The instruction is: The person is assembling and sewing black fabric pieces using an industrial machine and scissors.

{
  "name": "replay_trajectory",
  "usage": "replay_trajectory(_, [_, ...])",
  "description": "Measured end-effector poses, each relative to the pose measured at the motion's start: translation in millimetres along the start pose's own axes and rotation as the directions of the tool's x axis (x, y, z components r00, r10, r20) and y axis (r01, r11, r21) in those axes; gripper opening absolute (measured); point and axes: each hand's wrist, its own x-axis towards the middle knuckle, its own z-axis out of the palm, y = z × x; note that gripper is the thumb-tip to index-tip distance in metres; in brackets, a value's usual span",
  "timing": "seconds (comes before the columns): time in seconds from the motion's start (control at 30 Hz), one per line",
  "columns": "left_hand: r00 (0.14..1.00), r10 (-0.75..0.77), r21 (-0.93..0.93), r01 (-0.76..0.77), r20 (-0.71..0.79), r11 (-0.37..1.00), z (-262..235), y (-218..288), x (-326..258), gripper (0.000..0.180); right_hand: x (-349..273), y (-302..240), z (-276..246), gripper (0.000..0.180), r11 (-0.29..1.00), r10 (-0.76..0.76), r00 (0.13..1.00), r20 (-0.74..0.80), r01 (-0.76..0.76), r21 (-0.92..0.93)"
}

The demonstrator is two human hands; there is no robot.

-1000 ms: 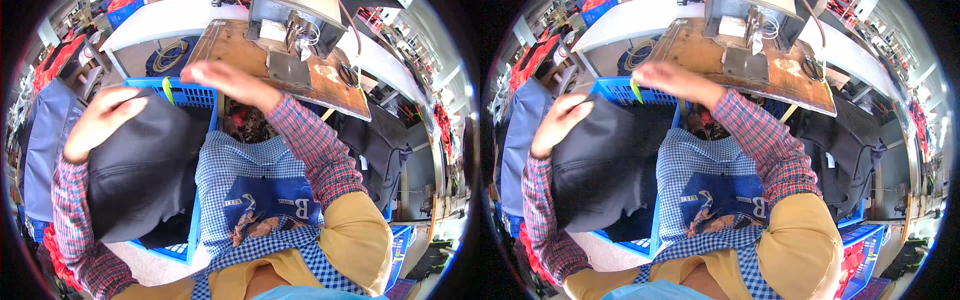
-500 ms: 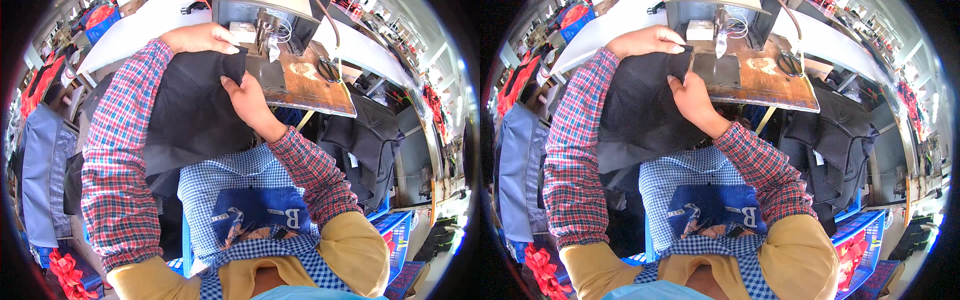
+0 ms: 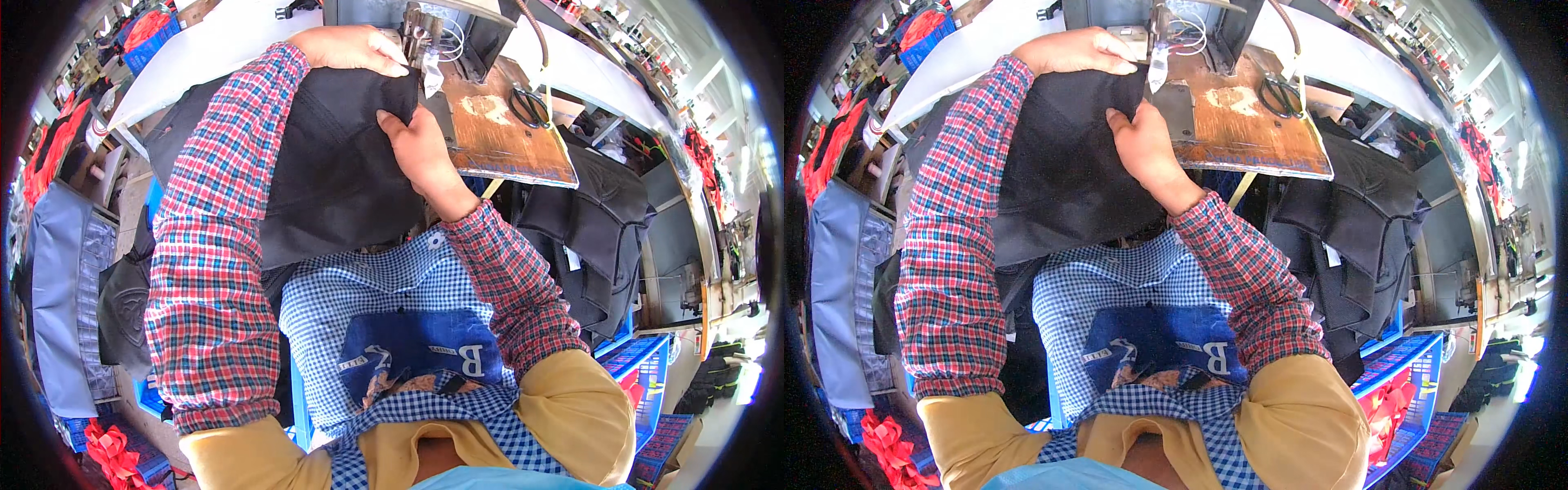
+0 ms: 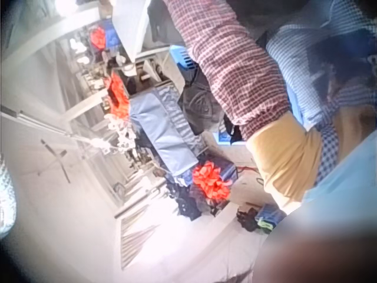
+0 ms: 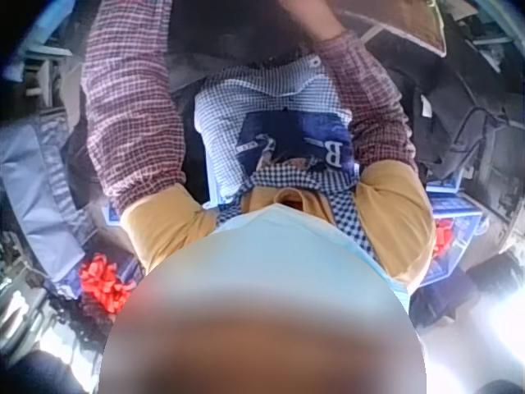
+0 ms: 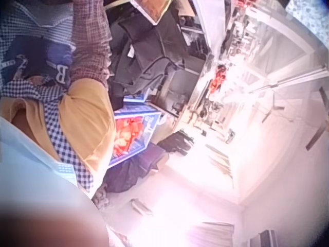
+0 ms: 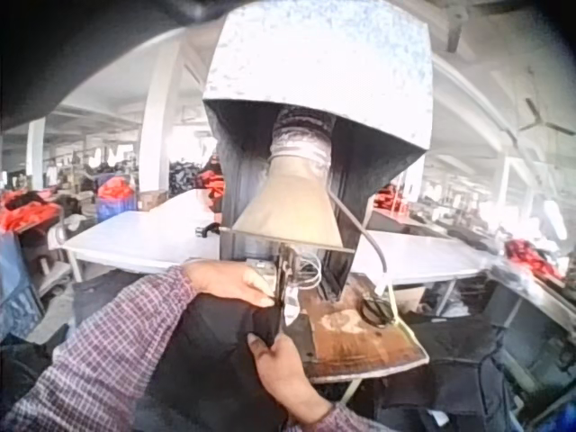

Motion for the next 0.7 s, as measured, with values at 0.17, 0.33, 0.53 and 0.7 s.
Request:
replay_trajectory(0.17, [0.999,0.032,-0.009,-0.032,0.013,0.999,1,4,-1,0.04,-3,-3,0,0.029,0.999,-0.021,1.0,-0.01,0.021,-0.045])
replay_trajectory(0.33, [0.999,0.02,-0.005,-0.02,-0.034,1.0,3,7,-4,0.038,-6,-5,-2,0.029,1.0,0.018,1.0,-0.007,-0.018,-0.025])
replay_trajectory(0.53, [0.997,0.012,0.07,-0.007,-0.07,0.998,7,14,-7,0.033,-15,-20,1,0.026,0.999,0.013,1.0,0.0,-0.013,-0.034])
replay_trajectory(0.7, [0.976,-0.175,0.024,0.18,-0.128,0.983,20,59,-53,0.041,-48,-59,-20,0.025,0.983,0.07,0.944,0.323,-0.12,0.137])
